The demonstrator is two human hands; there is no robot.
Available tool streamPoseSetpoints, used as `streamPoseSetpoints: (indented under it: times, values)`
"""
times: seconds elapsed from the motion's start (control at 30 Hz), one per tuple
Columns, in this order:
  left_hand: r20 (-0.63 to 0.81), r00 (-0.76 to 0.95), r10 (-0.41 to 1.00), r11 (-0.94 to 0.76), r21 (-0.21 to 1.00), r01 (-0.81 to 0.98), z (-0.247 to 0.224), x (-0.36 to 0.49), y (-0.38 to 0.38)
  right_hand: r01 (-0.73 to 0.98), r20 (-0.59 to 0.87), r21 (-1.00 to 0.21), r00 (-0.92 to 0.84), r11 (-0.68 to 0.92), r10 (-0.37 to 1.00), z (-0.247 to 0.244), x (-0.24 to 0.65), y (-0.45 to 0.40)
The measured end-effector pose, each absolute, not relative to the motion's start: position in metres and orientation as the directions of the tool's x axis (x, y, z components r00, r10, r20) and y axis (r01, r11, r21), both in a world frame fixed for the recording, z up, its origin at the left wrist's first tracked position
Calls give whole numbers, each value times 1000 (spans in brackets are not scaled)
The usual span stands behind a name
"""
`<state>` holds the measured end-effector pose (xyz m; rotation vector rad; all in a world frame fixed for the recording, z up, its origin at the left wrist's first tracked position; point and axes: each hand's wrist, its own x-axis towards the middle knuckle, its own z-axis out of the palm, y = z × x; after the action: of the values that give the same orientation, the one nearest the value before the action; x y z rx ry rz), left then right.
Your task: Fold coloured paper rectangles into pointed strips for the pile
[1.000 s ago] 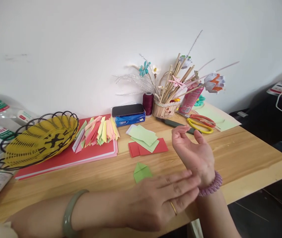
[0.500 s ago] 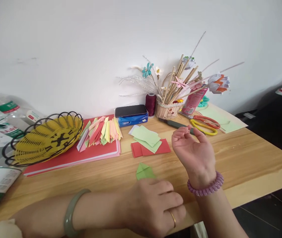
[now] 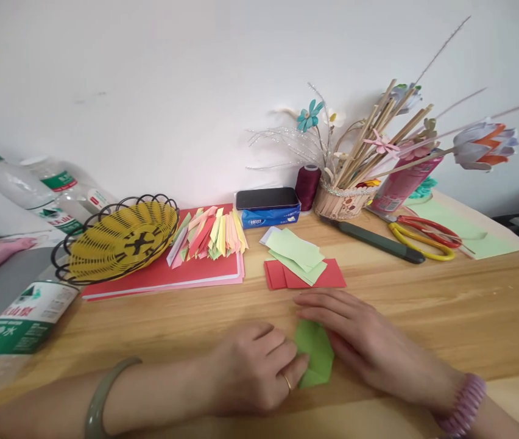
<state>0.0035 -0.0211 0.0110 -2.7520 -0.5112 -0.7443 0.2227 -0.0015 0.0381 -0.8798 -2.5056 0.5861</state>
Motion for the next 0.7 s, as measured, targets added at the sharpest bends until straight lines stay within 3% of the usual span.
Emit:
streamPoseSetpoints:
  times: [0.1,0.27,0.33,0.53,0.7]
  values:
    - [564,760,323,-894,-82,440,14,-2,-21,526,261,-307,-755,793,602,30,223,-5]
    - [571,757,316,-917,-20,398,19,-2,-25,603,315,-159,-720,782,619,17,224,-17]
    - [534,779,327,-913,-34,406,16,0,-25,614,346,-151,-701,774,624,15,227,-21]
    - [503,802,323,-898,-105,428,4,1,-18,623,380,-273,-630,733,677,20,242,-29]
    - [514,756,405,-879,-7,476,5,0,-15,627,370,-290,-623,723,689,7,248,-33]
